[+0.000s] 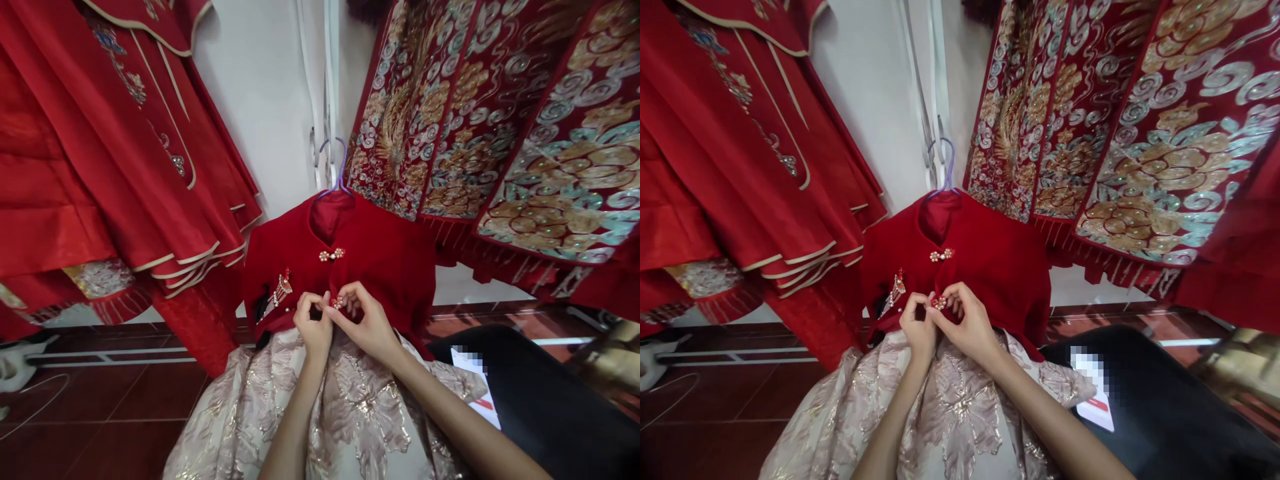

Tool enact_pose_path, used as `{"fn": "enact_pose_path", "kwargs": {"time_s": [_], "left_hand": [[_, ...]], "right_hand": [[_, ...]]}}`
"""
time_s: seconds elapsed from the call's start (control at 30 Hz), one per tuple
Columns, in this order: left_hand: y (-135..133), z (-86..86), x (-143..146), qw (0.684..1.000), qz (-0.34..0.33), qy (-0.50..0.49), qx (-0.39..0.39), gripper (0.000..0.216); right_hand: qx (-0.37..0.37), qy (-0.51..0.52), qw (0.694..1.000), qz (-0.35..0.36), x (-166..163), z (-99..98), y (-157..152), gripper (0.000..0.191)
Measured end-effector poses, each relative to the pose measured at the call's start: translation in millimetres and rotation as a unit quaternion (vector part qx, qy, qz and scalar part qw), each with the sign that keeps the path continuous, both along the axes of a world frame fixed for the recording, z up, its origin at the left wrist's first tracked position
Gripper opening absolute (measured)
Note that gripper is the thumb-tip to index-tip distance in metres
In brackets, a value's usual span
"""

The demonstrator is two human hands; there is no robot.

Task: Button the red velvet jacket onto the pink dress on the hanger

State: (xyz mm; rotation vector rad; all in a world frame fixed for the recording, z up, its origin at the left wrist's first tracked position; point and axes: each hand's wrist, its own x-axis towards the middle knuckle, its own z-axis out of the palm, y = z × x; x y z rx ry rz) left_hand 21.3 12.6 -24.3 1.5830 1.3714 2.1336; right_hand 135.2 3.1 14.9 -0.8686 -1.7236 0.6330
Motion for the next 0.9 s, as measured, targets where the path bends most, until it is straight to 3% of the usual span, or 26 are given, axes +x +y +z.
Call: {"fn": "enact_pose_path", "kwargs": {"time_s": [0.17, 0.27, 0.37, 0.53, 0.67, 0.8, 0.9], "left_hand": [[3.9, 9.6, -10.2, 0.987, 0.145, 0.056, 0.045, 0.011], [15.7, 8.5, -29.3, 0.977, 0.206, 0.045, 0.016, 0.036], [28.6, -0.6, -47.7, 0.984, 0.176, 0.024, -0.024, 0.052], [36.8, -11.4, -55.4, 0.987, 0.160, 0.022, -0.025, 0.037], [40.8, -7.5, -55.8, 0.991, 0.136, -0.009, -0.017, 0.027], [42.2, -1.6, -57.7, 0.993, 0.096, -0.063, -0.016, 0.021], [39.2, 1.3, -55.9, 0.996, 0.042, -0.075, -0.024, 0.019]], "right_hand": [[0.033, 0.031, 0.998, -0.037, 6.8, 6.4, -1.6, 0.022], [0.026, 0.065, 0.997, -0.039, 12.5, 6.7, 2.2, 0.024], [0.031, 0.095, 0.995, -0.028, 16.9, 8.3, 5.6, 0.027], [0.071, 0.020, 0.996, 0.040, 18.6, 14.3, 3.9, 0.032], [0.070, -0.023, 0.995, 0.062, 16.9, 14.5, -1.0, 0.020], [0.030, -0.012, 0.995, 0.097, 11.6, 15.8, -0.9, 0.023], [0.041, -0.014, 0.993, 0.107, -0.6, 19.4, 13.3, 0.022]]}}
